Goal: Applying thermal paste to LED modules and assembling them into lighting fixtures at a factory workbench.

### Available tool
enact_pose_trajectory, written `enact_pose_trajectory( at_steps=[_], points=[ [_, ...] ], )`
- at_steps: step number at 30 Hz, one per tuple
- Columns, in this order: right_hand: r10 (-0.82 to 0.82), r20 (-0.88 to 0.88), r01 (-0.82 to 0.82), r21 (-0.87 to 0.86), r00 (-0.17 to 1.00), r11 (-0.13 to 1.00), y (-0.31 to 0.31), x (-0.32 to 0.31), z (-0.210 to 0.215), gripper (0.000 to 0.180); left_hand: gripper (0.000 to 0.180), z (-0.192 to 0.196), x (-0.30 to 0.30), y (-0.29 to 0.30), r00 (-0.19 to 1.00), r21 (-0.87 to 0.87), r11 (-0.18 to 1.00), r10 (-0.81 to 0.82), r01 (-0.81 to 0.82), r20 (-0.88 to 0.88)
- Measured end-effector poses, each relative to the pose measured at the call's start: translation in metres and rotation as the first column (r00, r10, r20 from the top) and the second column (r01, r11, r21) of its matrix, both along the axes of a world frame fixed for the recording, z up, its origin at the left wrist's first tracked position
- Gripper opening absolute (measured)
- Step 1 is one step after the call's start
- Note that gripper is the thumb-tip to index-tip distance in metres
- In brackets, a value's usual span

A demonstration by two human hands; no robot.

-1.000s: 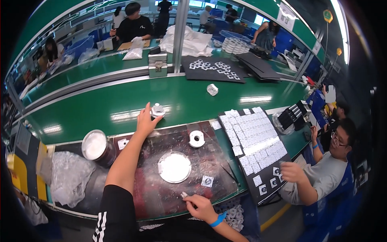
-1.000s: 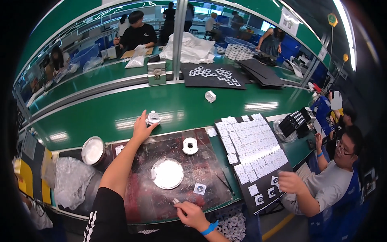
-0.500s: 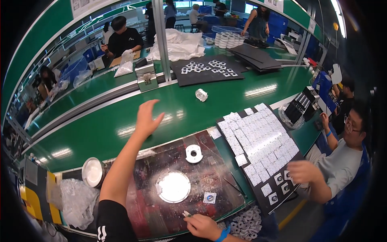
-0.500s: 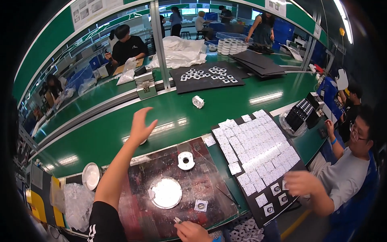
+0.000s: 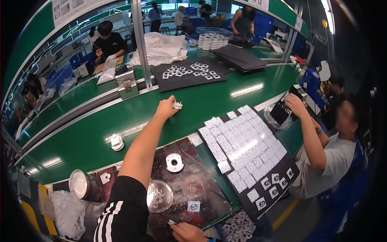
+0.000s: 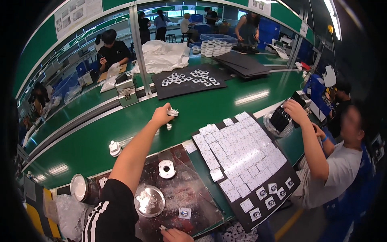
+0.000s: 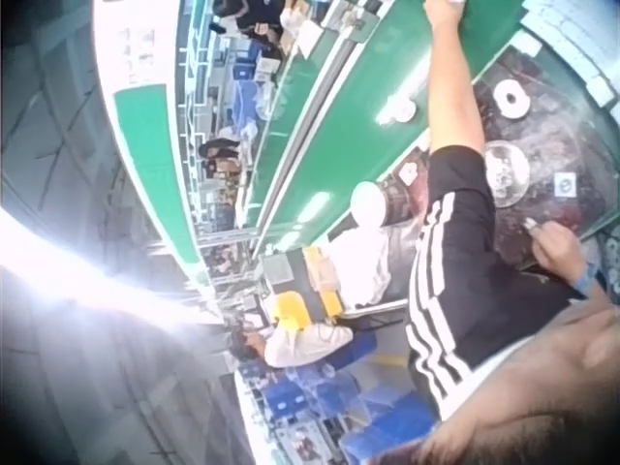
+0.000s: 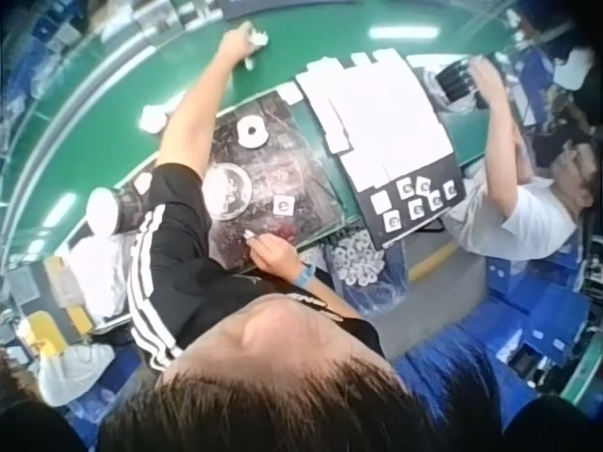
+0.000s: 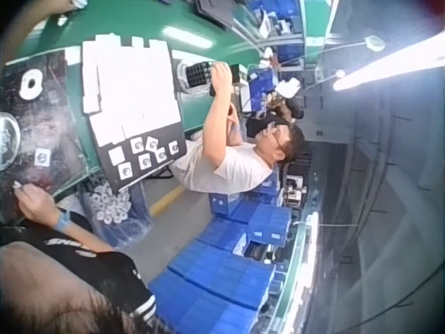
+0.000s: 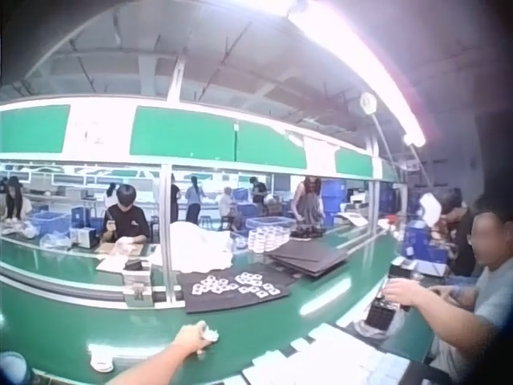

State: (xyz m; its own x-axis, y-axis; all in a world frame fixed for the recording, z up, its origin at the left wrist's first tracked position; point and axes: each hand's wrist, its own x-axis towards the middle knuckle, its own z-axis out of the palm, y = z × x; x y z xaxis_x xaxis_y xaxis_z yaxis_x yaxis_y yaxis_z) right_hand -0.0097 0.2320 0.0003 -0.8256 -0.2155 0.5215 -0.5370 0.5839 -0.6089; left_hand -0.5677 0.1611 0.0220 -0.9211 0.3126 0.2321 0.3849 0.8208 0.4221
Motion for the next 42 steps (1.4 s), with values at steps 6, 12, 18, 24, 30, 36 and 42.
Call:
enact_pose_trajectory(
  at_steps=[6,12,18,24,30,36,42],
  points=[
    [0.095,0.031,-0.094,-0.028,0.995,0.995,0.009,-0.004,-0.012,0.026,0.039,0.006,0.062,-0.03,0.999,0.175,0.984,-0.014,0.022,-0.042],
    [0.122,0.072,-0.12,-0.034,0.99,0.992,0.006,-0.001,-0.015,0.027,0.04,0.048,0.159,-0.082,0.996,0.377,0.924,-0.037,0.067,-0.086],
    [0.057,0.279,0.05,-0.364,0.959,0.93,0.039,0.01,0.023,0.011,0.037,0.077,0.351,-0.133,0.989,0.427,0.895,-0.093,0.132,-0.112],
    [-0.241,0.133,0.213,0.196,0.961,0.957,0.085,-0.03,0.033,0.057,0.041,0.043,0.511,-0.202,0.929,0.095,0.925,-0.36,0.368,-0.09],
    [-0.086,0.123,0.056,0.233,0.989,0.971,0.09,-0.062,0.022,0.03,0.042,0.032,0.542,-0.211,0.946,0.097,0.945,-0.319,0.313,0.055],
    [0.055,0.346,0.011,-0.186,0.937,0.982,0.057,-0.03,0.079,0.03,0.044,0.041,0.584,-0.183,0.996,0.492,0.866,0.066,-0.088,0.062],
    [0.327,0.217,-0.27,-0.253,0.92,0.929,0.005,0.002,0.085,0.031,0.016,0.05,0.604,-0.13,0.963,0.645,0.748,-0.029,-0.156,0.267]
  ],
)
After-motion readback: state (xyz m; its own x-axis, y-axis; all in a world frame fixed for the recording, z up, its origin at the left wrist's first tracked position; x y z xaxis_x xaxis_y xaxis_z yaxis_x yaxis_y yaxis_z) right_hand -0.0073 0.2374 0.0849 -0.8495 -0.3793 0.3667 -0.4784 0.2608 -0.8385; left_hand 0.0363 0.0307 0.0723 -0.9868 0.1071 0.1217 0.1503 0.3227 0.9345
